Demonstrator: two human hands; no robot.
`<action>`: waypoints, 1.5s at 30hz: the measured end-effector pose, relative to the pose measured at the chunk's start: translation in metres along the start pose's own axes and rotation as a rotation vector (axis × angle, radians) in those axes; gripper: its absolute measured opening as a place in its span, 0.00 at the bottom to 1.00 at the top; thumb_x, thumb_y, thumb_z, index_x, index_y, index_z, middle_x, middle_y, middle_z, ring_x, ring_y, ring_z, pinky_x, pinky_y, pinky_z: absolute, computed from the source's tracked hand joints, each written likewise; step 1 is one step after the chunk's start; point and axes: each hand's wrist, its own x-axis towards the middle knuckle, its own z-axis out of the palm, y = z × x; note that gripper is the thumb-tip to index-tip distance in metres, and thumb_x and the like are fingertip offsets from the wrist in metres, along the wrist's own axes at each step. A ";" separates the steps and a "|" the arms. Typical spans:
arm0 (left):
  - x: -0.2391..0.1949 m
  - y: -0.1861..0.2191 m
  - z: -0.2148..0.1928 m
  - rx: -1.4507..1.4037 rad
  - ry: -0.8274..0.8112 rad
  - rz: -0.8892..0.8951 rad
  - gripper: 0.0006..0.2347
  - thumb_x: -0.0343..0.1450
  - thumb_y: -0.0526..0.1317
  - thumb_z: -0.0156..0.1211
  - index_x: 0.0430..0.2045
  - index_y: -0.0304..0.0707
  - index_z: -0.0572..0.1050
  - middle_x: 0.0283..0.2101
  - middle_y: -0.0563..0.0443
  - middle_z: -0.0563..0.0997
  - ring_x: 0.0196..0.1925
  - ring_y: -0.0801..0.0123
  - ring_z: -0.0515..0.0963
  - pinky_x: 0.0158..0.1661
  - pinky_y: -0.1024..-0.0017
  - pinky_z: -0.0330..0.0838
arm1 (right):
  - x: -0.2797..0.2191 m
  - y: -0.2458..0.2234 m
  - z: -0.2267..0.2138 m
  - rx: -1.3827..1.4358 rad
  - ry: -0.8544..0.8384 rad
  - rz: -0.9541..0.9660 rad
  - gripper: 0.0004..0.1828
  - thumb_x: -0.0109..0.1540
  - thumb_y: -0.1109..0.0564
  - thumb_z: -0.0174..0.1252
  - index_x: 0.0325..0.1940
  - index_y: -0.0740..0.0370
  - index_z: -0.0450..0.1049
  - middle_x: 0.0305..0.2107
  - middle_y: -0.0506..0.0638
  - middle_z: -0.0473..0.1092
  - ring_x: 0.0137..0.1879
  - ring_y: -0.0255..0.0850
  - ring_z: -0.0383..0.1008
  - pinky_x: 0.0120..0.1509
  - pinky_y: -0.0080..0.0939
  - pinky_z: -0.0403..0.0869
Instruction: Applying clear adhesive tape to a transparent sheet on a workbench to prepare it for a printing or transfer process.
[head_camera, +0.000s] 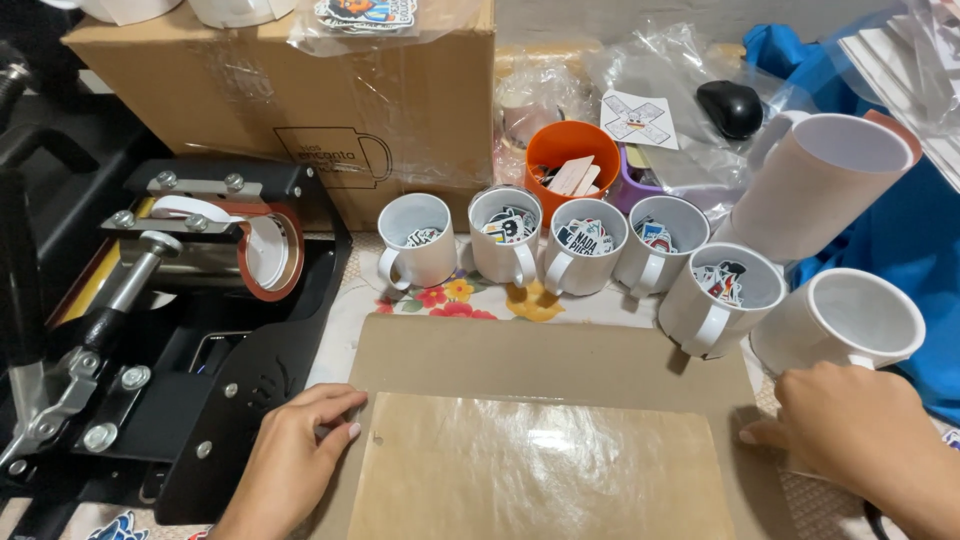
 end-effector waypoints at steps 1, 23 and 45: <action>0.001 0.000 0.000 -0.008 0.005 0.006 0.14 0.65 0.33 0.62 0.43 0.45 0.84 0.50 0.62 0.87 0.53 0.75 0.84 0.58 0.76 0.72 | 0.001 -0.001 -0.001 -0.003 -0.001 -0.004 0.31 0.53 0.15 0.57 0.37 0.38 0.79 0.35 0.31 0.81 0.44 0.31 0.82 0.41 0.34 0.78; 0.005 -0.014 0.013 0.061 0.009 0.141 0.14 0.65 0.34 0.61 0.43 0.45 0.83 0.48 0.63 0.86 0.48 0.70 0.85 0.53 0.73 0.73 | 0.022 -0.009 0.025 -0.030 0.145 -0.045 0.32 0.51 0.18 0.62 0.34 0.45 0.80 0.30 0.37 0.79 0.37 0.35 0.80 0.36 0.36 0.76; -0.004 0.026 0.022 0.588 -0.164 0.015 0.10 0.71 0.38 0.46 0.41 0.46 0.74 0.50 0.53 0.70 0.47 0.53 0.77 0.40 0.48 0.78 | 0.018 -0.014 0.015 -0.009 0.117 -0.115 0.28 0.54 0.23 0.64 0.37 0.47 0.81 0.32 0.39 0.79 0.37 0.35 0.80 0.39 0.36 0.77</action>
